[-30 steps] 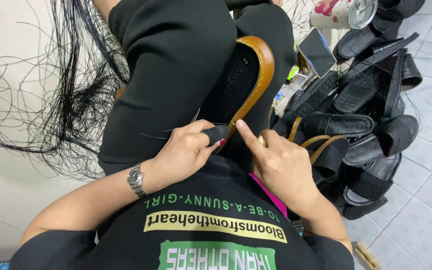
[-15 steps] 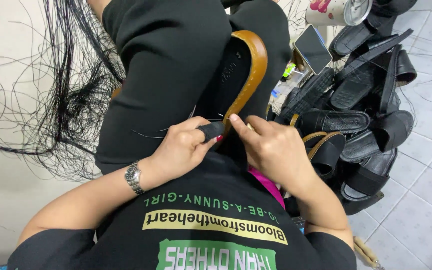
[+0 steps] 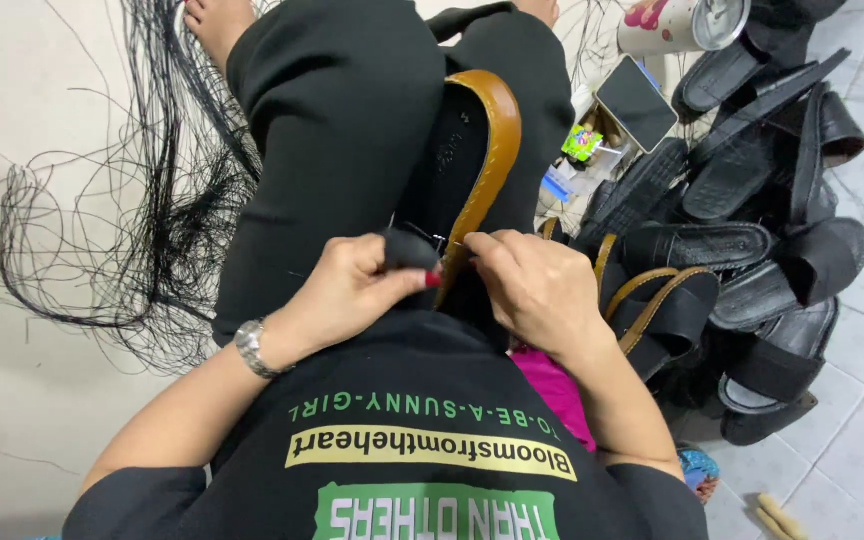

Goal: Hand-sewing the straps of sandals to the soles using a needle and thread while sitting on the floor.

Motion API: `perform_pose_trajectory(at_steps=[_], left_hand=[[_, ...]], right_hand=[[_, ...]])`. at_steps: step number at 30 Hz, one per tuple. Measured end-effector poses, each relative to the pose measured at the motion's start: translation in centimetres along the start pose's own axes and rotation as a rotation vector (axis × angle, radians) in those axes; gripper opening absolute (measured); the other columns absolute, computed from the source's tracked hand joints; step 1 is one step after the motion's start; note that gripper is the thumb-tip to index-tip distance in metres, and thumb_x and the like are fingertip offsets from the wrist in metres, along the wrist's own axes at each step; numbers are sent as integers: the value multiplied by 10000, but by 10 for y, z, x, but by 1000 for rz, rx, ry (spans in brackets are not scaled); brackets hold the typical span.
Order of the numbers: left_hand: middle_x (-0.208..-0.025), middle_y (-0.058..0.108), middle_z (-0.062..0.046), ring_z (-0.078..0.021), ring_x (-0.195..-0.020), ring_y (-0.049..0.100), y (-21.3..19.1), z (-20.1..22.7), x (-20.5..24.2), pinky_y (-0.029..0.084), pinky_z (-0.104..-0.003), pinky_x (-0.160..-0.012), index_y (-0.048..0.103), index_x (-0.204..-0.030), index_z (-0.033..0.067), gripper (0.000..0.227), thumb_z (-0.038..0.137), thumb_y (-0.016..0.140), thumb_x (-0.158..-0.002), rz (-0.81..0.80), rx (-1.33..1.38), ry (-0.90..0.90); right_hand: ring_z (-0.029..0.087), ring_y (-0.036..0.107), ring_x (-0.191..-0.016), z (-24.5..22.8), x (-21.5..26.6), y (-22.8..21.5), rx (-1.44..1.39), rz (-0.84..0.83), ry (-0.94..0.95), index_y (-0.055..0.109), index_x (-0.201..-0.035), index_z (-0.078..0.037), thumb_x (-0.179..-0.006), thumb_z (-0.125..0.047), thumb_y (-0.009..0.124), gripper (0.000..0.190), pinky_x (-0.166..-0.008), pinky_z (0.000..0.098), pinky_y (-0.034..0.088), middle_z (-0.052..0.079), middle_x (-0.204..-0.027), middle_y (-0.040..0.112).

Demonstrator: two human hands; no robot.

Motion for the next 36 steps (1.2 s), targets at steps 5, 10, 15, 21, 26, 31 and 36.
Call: perform_pose_trajectory(at_steps=[5,10,15,21,26,31,36], left_hand=[[-887,743,-18,-51,-539,501,-2,15,-5,379,-191,-468,754,-1059,24,195,9,692,-875,-239,-85,-65],[-850,632,-191,-412,-743,685,13,19,-14,575,-437,-614,641,-1042,-87,174,-9,694,-896,-61,-327,196],[-753,547,-109,-351,-662,649,12,20,-14,556,-408,-590,607,-1007,-66,177,44,713,-919,-62,-329,178],[-651,438,-35,-295,-552,595,17,33,-17,503,-370,-512,546,-825,28,232,119,730,-933,-19,-317,203],[-686,483,-16,-257,-598,624,16,18,-18,545,-343,-572,640,-984,10,177,144,742,-930,-15,-334,195],[-721,623,-126,-344,-693,703,10,-11,-11,559,-393,-588,637,-910,19,246,245,722,-952,-90,-413,72],[-676,682,-126,-349,-638,709,-19,28,0,557,-410,-592,676,-922,32,110,117,722,-870,-278,-367,-196]], right_hand=[[177,597,-594,-7,10,-61,59,-407,142,561,-1445,-202,-748,-154,656,706,-481,324,444,6,-798,535],[272,737,-864,20,15,-8,-923,28,252,771,-1064,-48,-893,-71,722,180,-762,353,576,118,-973,737],[240,695,-794,26,23,28,-1305,95,219,781,-849,-23,-818,-13,783,33,-763,351,557,137,-898,726],[225,658,-744,20,9,19,-1183,159,186,735,-804,-19,-875,-33,750,73,-710,348,547,146,-893,699],[186,586,-604,37,24,36,-1366,83,189,643,-719,-42,-898,-52,709,190,-577,310,490,117,-756,670],[109,408,-429,69,34,49,-1337,-16,190,613,-602,-80,-803,-26,707,229,-420,248,353,31,-557,586],[286,649,-547,19,0,12,-1234,-106,77,721,-1108,19,-892,7,598,249,-497,379,500,191,-694,696]])
Point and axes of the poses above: each hand's wrist, its own x-axis away from the middle knuckle, its own y-axis out of the palm, z = x × y, the point moved 5 cm from there along -x, towards the middle knuckle
